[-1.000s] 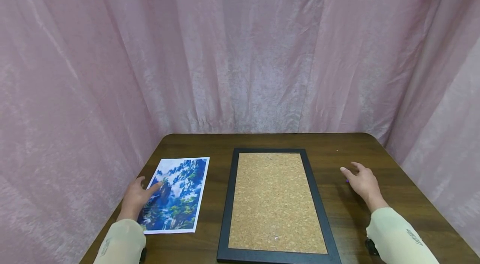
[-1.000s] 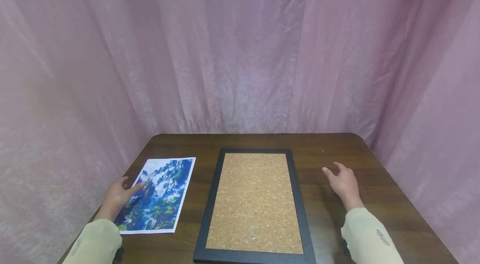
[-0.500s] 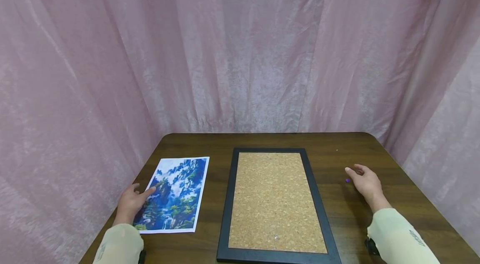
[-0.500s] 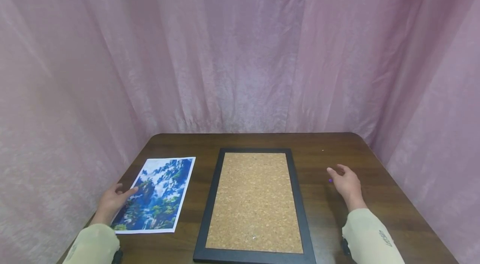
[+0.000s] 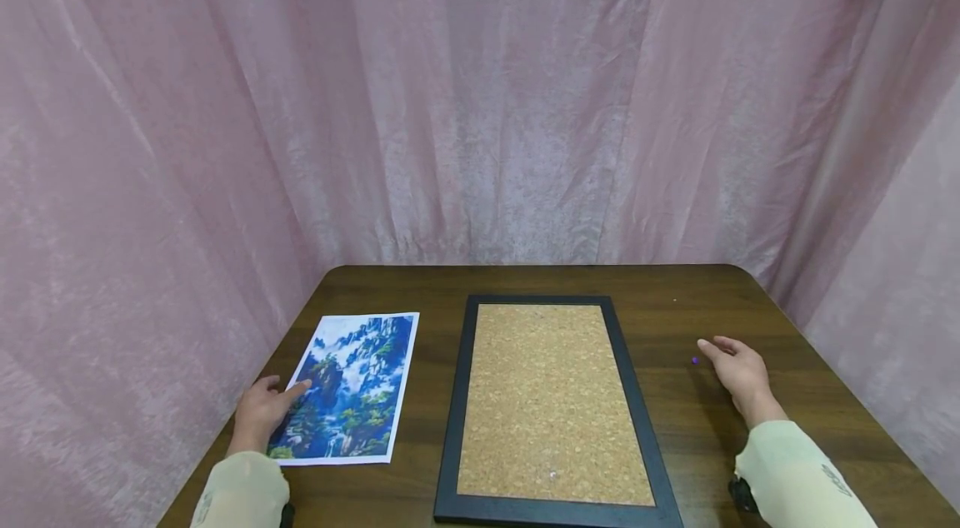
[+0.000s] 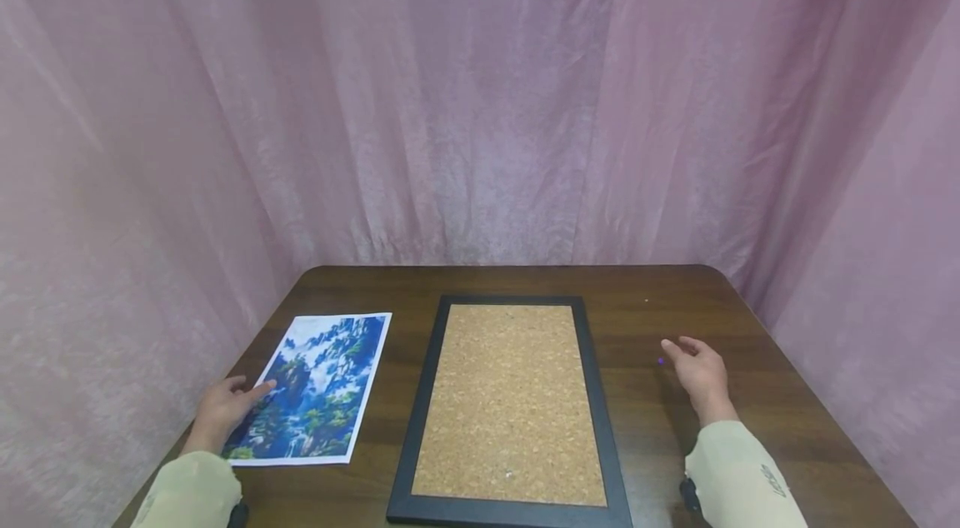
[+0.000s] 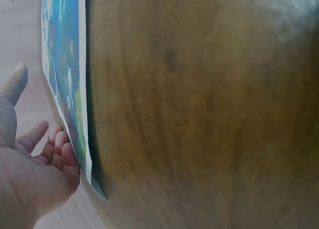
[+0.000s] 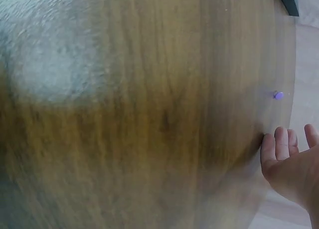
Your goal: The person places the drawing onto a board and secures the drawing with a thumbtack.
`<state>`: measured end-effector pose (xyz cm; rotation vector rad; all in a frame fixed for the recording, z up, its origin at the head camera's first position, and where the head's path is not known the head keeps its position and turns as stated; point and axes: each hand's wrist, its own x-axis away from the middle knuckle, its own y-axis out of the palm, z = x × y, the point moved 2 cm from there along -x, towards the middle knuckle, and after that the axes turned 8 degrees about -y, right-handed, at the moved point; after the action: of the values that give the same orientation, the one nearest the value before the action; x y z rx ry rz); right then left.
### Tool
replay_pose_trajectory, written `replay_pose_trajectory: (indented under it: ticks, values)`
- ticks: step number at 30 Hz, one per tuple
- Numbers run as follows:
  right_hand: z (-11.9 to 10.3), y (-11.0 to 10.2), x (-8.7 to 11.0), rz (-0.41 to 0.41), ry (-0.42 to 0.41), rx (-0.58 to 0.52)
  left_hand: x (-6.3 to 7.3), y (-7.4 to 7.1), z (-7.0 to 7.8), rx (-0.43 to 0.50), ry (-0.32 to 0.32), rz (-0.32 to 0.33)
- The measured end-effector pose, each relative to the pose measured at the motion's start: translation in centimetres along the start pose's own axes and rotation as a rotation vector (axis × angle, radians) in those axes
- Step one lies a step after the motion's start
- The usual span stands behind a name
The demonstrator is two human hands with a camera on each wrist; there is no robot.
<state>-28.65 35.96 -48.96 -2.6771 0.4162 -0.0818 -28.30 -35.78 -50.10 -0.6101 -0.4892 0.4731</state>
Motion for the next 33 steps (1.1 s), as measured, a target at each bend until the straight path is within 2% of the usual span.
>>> replay_pose_trajectory:
  ticks: [7, 12, 18, 29, 33]
  values:
    - [0.6, 0.0, 0.2, -0.068, 0.021, 0.015, -0.2, -0.2, -0.7, -0.038, 0.042, 0.007]
    - [1.0, 0.1, 0.2, -0.077, 0.013, 0.030, 0.0, -0.3, -1.0, -0.027, 0.021, 0.012]
    - [1.4, 0.4, 0.4, -0.026, -0.020, 0.068, 0.0, 0.0, -0.9, -0.012, 0.012, 0.021]
    - [1.6, 1.4, 0.2, 0.057, -0.035, 0.215, -0.1, 0.2, -1.1, -0.089, 0.054, 0.057]
    - [1.6, 1.7, 0.3, 0.089, -0.039, 0.239, 0.2, 0.4, -1.1, -0.058, 0.065, 0.053]
